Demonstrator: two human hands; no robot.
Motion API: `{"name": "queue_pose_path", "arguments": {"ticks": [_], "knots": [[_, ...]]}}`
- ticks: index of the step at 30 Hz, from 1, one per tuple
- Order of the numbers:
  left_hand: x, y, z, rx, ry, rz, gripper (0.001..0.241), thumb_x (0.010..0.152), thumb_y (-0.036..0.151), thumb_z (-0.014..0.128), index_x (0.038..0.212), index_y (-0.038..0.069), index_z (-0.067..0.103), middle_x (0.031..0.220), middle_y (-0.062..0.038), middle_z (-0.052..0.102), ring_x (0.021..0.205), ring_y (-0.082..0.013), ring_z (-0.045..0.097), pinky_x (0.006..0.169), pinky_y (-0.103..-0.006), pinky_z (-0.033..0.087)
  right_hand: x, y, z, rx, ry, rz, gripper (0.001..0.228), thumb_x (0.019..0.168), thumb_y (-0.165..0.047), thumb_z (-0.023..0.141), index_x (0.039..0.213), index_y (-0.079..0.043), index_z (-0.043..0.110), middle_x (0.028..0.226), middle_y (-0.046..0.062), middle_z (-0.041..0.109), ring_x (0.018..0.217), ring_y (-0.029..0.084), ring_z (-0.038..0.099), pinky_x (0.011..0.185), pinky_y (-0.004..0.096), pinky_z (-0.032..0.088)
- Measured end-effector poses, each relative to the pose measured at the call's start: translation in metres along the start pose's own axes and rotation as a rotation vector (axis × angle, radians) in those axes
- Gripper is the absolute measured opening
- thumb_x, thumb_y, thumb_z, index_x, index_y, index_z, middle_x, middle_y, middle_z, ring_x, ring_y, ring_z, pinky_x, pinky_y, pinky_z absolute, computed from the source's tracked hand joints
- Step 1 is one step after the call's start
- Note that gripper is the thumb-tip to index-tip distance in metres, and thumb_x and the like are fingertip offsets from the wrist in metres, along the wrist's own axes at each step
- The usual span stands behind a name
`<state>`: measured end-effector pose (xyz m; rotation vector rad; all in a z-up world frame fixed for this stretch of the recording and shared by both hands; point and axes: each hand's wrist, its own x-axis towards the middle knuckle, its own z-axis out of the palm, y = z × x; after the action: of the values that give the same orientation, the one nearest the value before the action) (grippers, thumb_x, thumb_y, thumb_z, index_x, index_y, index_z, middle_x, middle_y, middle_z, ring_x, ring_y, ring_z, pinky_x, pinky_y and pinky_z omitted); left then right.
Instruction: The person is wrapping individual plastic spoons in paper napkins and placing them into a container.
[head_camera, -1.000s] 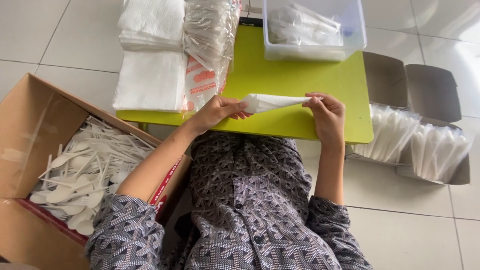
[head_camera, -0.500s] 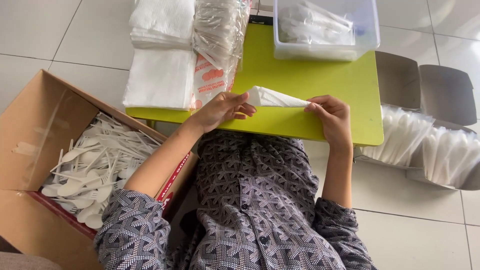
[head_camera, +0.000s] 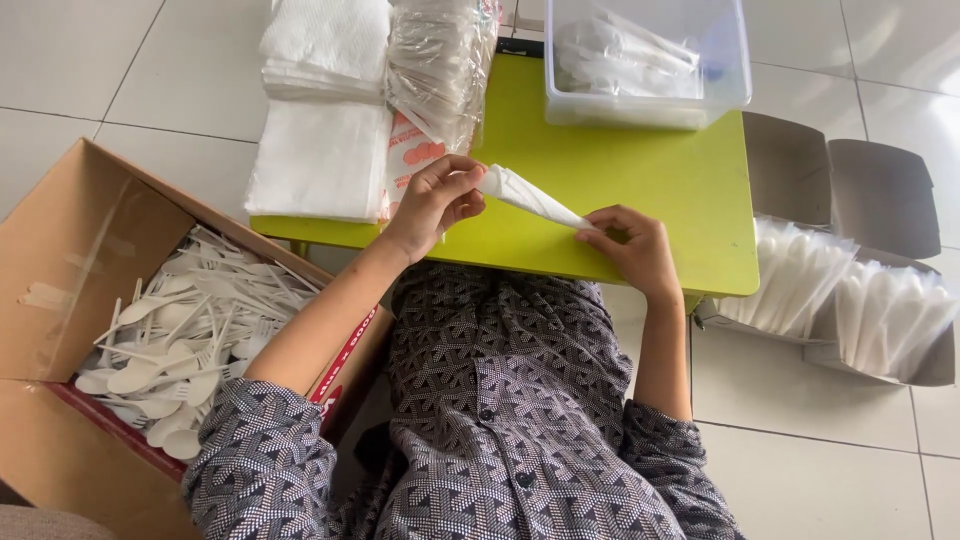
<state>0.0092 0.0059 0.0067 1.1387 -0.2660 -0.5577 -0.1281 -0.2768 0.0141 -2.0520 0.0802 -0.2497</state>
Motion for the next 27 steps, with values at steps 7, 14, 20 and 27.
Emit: {"name": "queue_pose_path", "arguments": {"ticks": [7,14,20,27], "knots": [[-0.006,0.010,0.006,-0.117,-0.064,0.018,0.028,0.096,0.018,0.071,0.124,0.012,0.068,0.100,-0.008,0.075,0.096,-0.0160,0.075,0.093,-0.0318,0.061,0.003,0.006,0.001,-0.053,-0.005,-0.011,0.020,0.091,-0.019,0.084,0.108,-0.010,0.078,0.094,0.016,0.077,0.097,0.035,0.073,0.099,0.047,0.052],[0.005,-0.010,-0.004,0.146,-0.024,0.154,0.029,0.093,0.027,0.080,0.118,0.015,0.073,0.095,-0.004,0.071,0.082,-0.0099,0.067,0.084,-0.0263,0.058,0.005,0.010,0.002,-0.157,0.001,-0.203,0.014,0.091,-0.020,0.084,0.101,-0.011,0.079,0.101,0.010,0.076,0.097,0.029,0.072,0.095,0.042,0.055],[-0.004,-0.001,0.002,0.360,0.002,0.421,0.018,0.093,0.025,0.082,0.109,0.019,0.076,0.096,-0.001,0.070,0.069,-0.0062,0.062,0.070,-0.0207,0.055,0.012,0.013,0.008,-0.247,-0.045,-0.348,0.010,0.094,-0.014,0.080,0.101,-0.007,0.079,0.102,0.014,0.074,0.098,0.033,0.070,0.095,0.045,0.055],[-0.047,0.083,0.035,0.808,0.007,0.832,0.019,0.092,0.032,0.081,0.107,0.020,0.076,0.097,0.003,0.072,0.066,-0.0080,0.062,0.063,-0.0236,0.053,0.027,-0.028,0.055,-0.113,-0.224,-0.544,0.008,0.098,-0.011,0.071,0.101,-0.003,0.070,0.100,0.016,0.070,0.098,0.038,0.068,0.097,0.054,0.051]]}}
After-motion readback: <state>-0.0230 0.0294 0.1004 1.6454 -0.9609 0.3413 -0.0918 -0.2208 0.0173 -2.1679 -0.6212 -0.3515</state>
